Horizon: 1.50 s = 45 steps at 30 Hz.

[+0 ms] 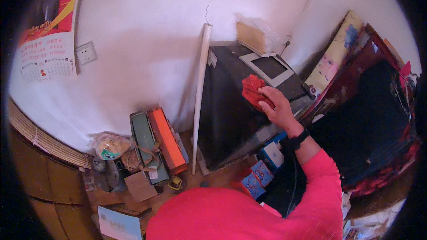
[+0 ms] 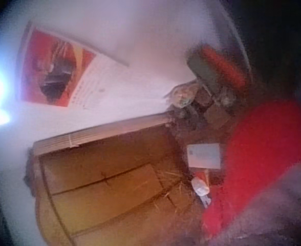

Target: The person wipes a red cardboard box and a wooden stool with a red cloth, then wipes a white picture frame and a black box. The person moves between items and wipes different sides of each object.

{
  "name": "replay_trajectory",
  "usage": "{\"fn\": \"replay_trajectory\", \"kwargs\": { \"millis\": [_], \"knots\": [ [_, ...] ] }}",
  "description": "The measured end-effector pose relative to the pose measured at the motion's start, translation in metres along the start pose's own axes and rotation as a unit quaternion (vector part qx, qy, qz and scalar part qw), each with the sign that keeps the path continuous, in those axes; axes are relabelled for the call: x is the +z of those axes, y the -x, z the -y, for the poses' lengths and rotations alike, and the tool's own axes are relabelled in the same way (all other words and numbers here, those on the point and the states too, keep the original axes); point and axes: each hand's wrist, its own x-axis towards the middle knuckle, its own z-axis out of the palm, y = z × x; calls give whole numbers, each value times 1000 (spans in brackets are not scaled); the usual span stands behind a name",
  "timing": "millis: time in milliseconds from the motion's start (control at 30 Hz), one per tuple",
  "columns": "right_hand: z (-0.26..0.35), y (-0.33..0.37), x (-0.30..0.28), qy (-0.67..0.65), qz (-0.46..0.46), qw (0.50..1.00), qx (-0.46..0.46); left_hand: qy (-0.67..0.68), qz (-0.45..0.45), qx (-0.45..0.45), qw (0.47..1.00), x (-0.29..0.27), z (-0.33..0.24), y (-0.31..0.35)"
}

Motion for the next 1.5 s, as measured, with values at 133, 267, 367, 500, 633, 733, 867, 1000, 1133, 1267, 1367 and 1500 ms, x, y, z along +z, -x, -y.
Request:
{"fn": "replay_trajectory", "kwargs": {
  "millis": [133,267,367,500,633,733,867,1000,1133,1267,1367,1500],
  "knots": [
    [-18,-36,-2,-1,71,997,-23,15,-16,-6,1000,39,-21,10],
    [-29,-76,2,7,125,989,-81,24,-31,-19,999,67,-31,24],
    [-33,-88,4,-12,168,984,-63,22,-32,-24,999,76,-38,26],
    [-32,-72,-3,-28,165,985,-49,19,-19,-20,999,81,-45,18],
    [-42,-44,-29,-9,61,998,16,15,-2,-2,1000,79,-44,12],
    [-70,-28,-54,129,-81,986,73,17,12,14,1000,75,-41,9],
    [-82,-10,-38,99,-60,992,43,22,31,42,998,71,-38,2],
    [-50,-11,-9,79,-42,996,-4,38,45,79,995,70,-37,-5],
    [-20,-18,-1,76,-14,994,-72,57,66,142,986,74,-41,-14],
    [-49,-9,-22,140,59,988,-3,79,69,211,972,90,-40,-22],
    [-100,2,-49,182,80,978,58,205,20,270,941,122,-43,-17],
    [-149,2,-81,280,59,938,196,139,32,213,967,153,-109,17]
  ]
}}
